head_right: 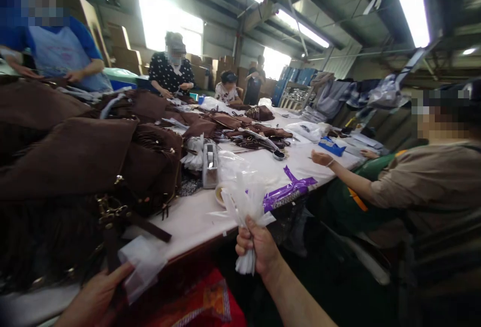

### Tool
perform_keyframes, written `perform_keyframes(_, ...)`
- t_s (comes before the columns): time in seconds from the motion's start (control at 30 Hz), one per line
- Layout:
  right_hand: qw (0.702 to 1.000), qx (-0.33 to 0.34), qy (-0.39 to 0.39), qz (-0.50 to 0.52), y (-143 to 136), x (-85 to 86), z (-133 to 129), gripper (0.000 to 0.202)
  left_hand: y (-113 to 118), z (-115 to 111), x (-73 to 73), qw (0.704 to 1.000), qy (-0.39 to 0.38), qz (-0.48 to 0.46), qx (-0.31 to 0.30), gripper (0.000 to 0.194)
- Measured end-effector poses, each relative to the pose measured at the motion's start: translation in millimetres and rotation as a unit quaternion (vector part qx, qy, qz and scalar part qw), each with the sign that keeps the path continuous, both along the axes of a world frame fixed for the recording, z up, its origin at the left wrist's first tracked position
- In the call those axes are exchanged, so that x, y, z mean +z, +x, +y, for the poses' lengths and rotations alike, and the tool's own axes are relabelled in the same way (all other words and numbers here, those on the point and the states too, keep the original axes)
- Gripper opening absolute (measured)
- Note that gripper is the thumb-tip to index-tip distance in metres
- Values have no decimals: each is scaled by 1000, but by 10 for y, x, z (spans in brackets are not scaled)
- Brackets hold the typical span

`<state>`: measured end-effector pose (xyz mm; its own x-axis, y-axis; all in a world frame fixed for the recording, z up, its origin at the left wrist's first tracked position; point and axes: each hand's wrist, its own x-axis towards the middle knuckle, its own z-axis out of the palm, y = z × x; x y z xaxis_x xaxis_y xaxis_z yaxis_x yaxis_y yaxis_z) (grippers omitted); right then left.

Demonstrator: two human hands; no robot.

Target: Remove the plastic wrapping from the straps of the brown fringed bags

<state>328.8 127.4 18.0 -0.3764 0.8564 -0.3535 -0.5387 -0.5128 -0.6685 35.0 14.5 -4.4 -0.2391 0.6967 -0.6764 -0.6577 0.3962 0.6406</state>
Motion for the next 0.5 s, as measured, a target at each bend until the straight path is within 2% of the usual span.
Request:
perform_keyframes(0.1, 1000, 7, -19, 8, -142, -29, -52, 37, 86, -58, -19, 999, 46, 1, -8, 31)
perform_keyframes(0.17, 1000, 12, -26, 7, -192, -66, -98, 34, 155, -83, -24, 997, 75, 19, 8, 33)
perform_keyframes(0.23, 999, 20, -31, 6, -211, -108, -127, 32, 228, -106, -56, 994, 110, 7, 1, 33)
perform_keyframes(0.33, 999, 25, -39, 13, -206, -132, -144, 31, 380, -170, -119, 993, 115, -37, -6, 34)
perform_keyframes(0.43, 998, 18, -46, 40, -194, -95, -158, 34, 557, -244, -117, 987, 118, -84, -75, 37)
perform_keyframes(0.5, 997, 11, -47, 65, -196, -68, -166, 35, 631, -266, -76, 979, 133, -72, -138, 36)
